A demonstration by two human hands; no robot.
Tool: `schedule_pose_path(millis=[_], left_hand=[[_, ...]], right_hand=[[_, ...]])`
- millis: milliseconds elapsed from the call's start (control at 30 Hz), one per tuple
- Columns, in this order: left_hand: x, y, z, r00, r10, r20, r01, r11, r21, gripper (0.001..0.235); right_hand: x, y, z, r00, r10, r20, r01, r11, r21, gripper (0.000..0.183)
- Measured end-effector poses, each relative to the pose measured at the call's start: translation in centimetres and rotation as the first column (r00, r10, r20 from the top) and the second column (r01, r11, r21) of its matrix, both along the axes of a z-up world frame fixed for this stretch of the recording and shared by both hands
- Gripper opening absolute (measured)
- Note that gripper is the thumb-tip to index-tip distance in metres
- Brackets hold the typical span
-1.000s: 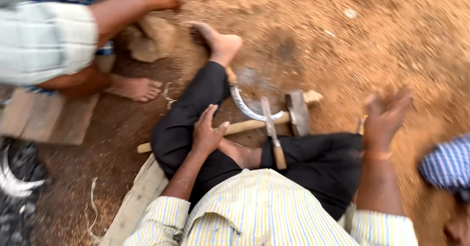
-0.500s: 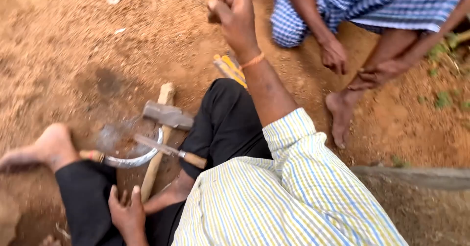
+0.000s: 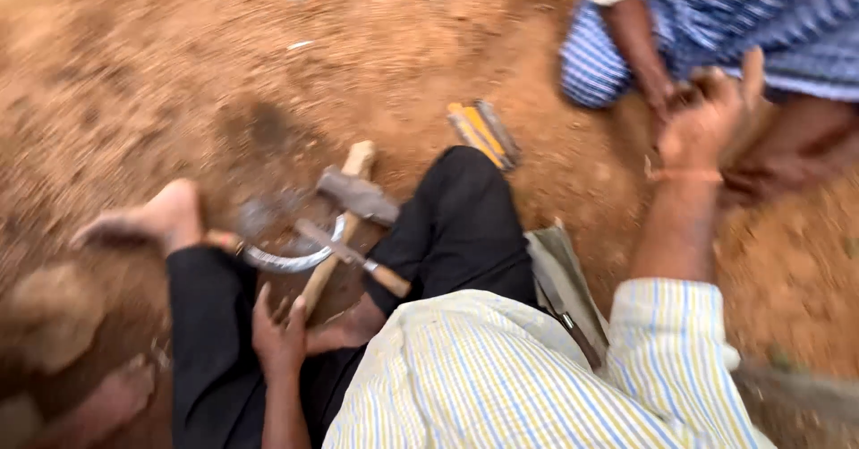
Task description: Sharpening a curved blade or sickle using a metal rod or file against a hammer base.
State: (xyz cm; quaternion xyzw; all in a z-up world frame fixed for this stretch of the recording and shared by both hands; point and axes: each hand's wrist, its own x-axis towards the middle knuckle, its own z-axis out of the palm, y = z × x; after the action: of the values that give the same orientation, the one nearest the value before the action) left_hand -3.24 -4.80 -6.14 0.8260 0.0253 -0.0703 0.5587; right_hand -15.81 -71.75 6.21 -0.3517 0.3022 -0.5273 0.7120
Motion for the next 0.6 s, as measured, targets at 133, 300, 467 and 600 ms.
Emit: schedule_pose_path(millis=[133, 300, 467, 600], left_hand=[[0.2, -2.6, 3.6, 0.978, 0.18, -0.106, -0.157, 0.968, 0.195, 0.069], [0.6, -4.4, 0.4, 0.96, -0.023, 0.28, 0.019, 1.0, 0.016, 0.046], [-2.7, -6.2, 5.5, 0.787, -0.253, 0.563, 0.02, 0.923, 0.385, 0.037], [-3.5, -6.9, 6.0, 0.524, -0.487, 0.699, -0.009, 0.817, 0.576, 0.026]], right_hand=[[4.6, 7.9, -6.4, 0.939, 0.344, 0.011, -0.344, 0.938, 0.041, 0.049], [8.1, 24.6, -7.7, 0.513, 0.746, -0.426, -0.828, 0.56, -0.015, 0.042], [9.8, 35.5, -10.6, 0.098, 0.587, -0.804, -0.99, -0.023, -0.138, 0.032], [10.9, 38.9, -10.6, 0.033, 0.27, -0.962, -0.968, -0.23, -0.098, 0.022]])
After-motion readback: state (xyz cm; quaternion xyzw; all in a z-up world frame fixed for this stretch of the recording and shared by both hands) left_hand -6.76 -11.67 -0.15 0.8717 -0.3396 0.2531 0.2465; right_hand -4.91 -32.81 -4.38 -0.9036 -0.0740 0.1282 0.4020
